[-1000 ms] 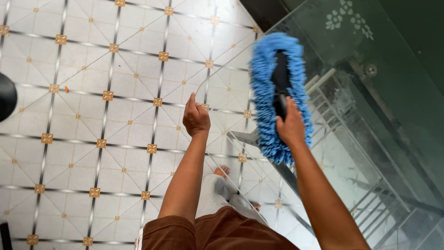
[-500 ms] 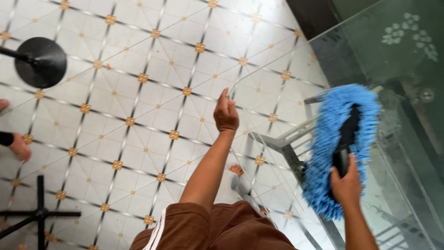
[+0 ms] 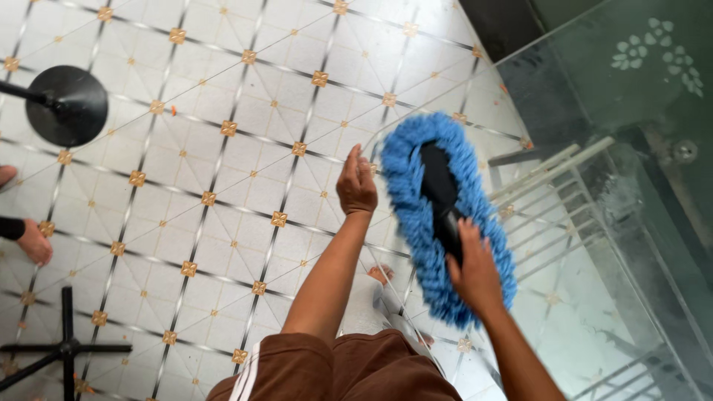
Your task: The person cleans the surface of a glass-topped table using a blue microfiber duster. They wipe the glass top and the metal frame of the table in a repetitive motion.
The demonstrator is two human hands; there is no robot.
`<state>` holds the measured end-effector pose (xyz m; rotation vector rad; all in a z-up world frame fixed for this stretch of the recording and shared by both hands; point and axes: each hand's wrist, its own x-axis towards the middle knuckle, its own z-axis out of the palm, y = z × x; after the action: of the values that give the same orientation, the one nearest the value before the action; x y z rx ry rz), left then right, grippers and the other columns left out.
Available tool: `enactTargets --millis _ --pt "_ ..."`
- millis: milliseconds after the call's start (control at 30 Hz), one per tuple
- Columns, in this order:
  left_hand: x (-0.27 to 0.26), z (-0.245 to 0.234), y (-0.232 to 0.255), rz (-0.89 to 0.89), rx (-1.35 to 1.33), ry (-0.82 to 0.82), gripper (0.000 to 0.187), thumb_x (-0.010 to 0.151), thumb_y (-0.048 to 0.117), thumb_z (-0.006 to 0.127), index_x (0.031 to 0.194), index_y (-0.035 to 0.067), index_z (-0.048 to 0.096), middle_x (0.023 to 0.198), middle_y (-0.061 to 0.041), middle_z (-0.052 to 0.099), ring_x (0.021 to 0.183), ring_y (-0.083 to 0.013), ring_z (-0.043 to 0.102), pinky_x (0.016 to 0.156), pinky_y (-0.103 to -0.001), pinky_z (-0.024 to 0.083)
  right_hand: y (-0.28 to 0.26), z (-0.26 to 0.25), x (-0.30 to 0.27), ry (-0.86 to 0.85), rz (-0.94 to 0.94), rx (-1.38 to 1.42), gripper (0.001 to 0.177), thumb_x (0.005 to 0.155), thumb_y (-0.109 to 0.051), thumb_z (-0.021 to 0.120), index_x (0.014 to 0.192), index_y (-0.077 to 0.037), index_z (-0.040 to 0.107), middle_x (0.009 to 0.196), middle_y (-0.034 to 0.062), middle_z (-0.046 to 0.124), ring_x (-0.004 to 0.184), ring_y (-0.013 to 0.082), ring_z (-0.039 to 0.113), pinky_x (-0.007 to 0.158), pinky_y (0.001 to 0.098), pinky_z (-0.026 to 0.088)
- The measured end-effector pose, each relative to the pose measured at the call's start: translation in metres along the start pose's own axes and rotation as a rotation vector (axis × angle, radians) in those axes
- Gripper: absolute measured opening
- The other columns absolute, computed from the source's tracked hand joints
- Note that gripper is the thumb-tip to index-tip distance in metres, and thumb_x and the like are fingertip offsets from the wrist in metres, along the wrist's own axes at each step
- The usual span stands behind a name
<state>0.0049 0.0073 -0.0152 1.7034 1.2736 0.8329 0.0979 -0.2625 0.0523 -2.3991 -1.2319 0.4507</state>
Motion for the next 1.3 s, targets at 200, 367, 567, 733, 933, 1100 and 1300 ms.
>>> enactTargets --millis 200,367,567,733,933,1100,1300 --pt "0.003 -0.002 -0.009 0.085 0.090 -0.015 0.046 0.105 0.034 0.045 0.138 0.007 0.062 0.129 -0.018 0.070 0.111 -0.0324 0.071 0.093 -0.041 0.056 0.071 -0.024 -0.094 -0.059 0.750 -0.058 0.083 0.090 -0.035 0.070 0.165 -0.024 0.036 0.147 0.0205 0.055 0.130 0.0411 0.057 0.111 0.0496 0.047" --pt "0.004 -0.003 -0.012 0.147 0.135 -0.025 0.050 0.110 0.041 0.040 0.140 0.007 0.062 0.133 -0.016 0.069 0.117 -0.0330 0.069 0.097 -0.042 0.056 0.214 -0.056 -0.078 0.388 0.743 -0.145 0.084 0.091 -0.030 0.075 0.162 -0.009 0.034 0.150 0.0266 0.054 0.128 0.0473 0.057 0.104 0.0526 0.046" --pt "0.007 -0.004 -0.011 0.097 0.300 -0.118 0.072 0.103 0.064 0.024 0.148 0.016 0.055 0.133 -0.012 0.067 0.112 -0.0298 0.069 0.087 -0.041 0.057 0.204 -0.064 0.042 0.343 0.538 -0.019 0.082 0.090 -0.021 0.073 0.159 -0.004 0.032 0.159 0.0235 0.043 0.140 0.0427 0.047 0.115 0.0483 0.037" --pt "0.001 -0.010 0.003 0.210 0.276 -0.098 0.078 0.106 0.075 0.025 0.149 0.015 0.052 0.141 -0.014 0.064 0.111 -0.0310 0.070 0.092 -0.044 0.056 0.081 -0.040 0.020 0.038 0.264 0.061 0.082 0.088 -0.017 0.071 0.158 -0.008 0.029 0.163 0.0194 0.033 0.150 0.0385 0.031 0.122 0.0502 0.020" --pt "-0.001 -0.014 0.018 0.188 0.407 -0.148 0.072 0.107 0.067 0.041 0.153 0.012 0.047 0.146 -0.017 0.059 0.126 -0.0352 0.061 0.101 -0.049 0.049 0.082 -0.046 -0.117 0.132 0.477 0.027 0.077 0.086 -0.028 0.072 0.153 -0.016 0.036 0.157 0.0147 0.045 0.141 0.0362 0.047 0.120 0.0523 0.029" --pt "0.000 -0.006 0.014 0.214 0.684 -0.120 0.090 0.096 0.072 0.052 0.156 0.006 0.038 0.160 -0.023 0.038 0.149 -0.0393 0.030 0.117 -0.068 0.017 0.212 -0.065 -0.141 0.306 1.049 0.016 0.084 0.090 -0.039 0.067 0.161 -0.023 0.027 0.153 0.0170 0.051 0.128 0.0438 0.057 0.103 0.0529 0.048" --pt "-0.024 0.093 0.036 0.537 0.740 -0.308 0.092 0.088 0.075 0.054 0.154 0.013 0.038 0.166 -0.019 0.024 0.160 -0.0323 0.009 0.123 -0.067 0.000 0.364 -0.107 -0.069 0.388 1.180 -0.052 0.091 0.091 -0.043 0.068 0.165 -0.016 0.022 0.151 0.0225 0.052 0.128 0.0456 0.057 0.104 0.0541 0.046"
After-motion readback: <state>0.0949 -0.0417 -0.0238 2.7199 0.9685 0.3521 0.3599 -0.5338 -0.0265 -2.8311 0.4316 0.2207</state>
